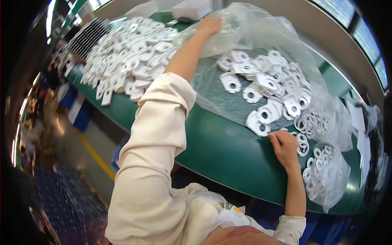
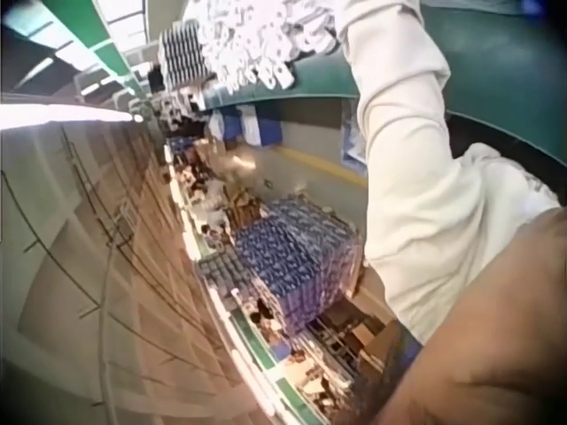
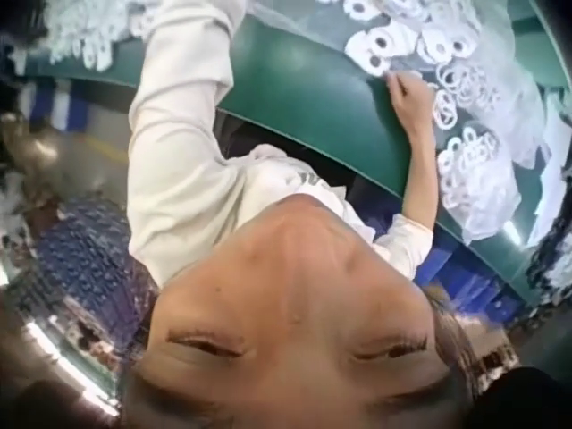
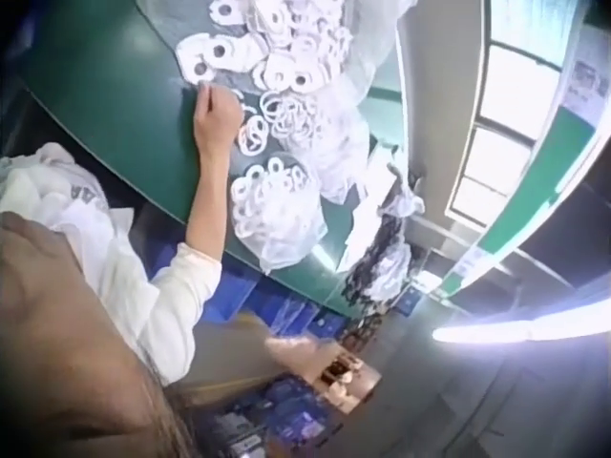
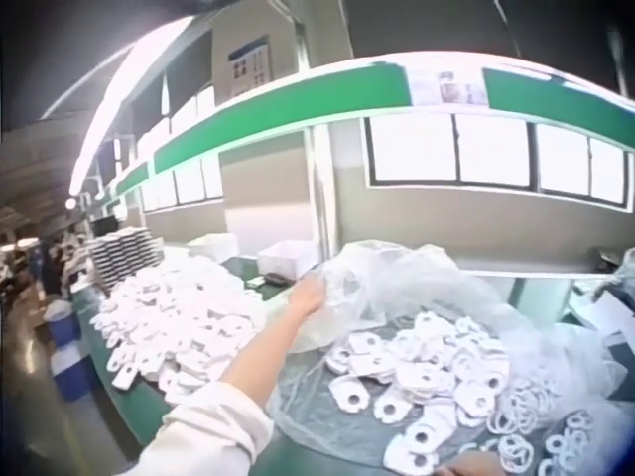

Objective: Assembling small white plastic components at a production line workstation.

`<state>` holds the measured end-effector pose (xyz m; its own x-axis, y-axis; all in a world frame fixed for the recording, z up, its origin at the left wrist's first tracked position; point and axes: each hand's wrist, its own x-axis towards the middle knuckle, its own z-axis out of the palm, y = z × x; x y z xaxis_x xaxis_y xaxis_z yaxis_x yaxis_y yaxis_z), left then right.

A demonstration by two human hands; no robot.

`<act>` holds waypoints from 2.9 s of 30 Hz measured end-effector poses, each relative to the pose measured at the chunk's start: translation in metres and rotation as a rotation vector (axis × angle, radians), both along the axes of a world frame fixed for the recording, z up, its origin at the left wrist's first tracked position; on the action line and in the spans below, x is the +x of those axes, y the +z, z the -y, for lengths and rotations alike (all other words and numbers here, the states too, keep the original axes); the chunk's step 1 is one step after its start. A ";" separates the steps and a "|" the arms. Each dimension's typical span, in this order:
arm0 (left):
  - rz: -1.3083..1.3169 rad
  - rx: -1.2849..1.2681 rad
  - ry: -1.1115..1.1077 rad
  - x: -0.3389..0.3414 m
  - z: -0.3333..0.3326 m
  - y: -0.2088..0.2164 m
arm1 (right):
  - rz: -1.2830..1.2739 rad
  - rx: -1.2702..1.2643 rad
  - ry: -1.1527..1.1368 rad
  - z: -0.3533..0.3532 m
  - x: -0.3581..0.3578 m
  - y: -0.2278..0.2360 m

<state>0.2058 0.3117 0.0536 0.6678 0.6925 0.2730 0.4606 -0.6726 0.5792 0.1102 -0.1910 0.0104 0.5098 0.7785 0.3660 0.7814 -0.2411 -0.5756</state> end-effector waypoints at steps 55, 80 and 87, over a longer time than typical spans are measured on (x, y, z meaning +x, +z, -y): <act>-0.167 0.437 -1.268 -0.303 0.285 -0.053 | 0.488 0.144 -0.454 -0.007 0.188 0.021; 0.001 0.644 -1.031 -0.215 0.339 -0.067 | -0.335 0.318 0.090 -0.069 0.134 0.124; 0.149 0.660 -0.984 -0.207 0.333 -0.062 | -0.165 0.340 -0.165 -0.032 0.126 0.087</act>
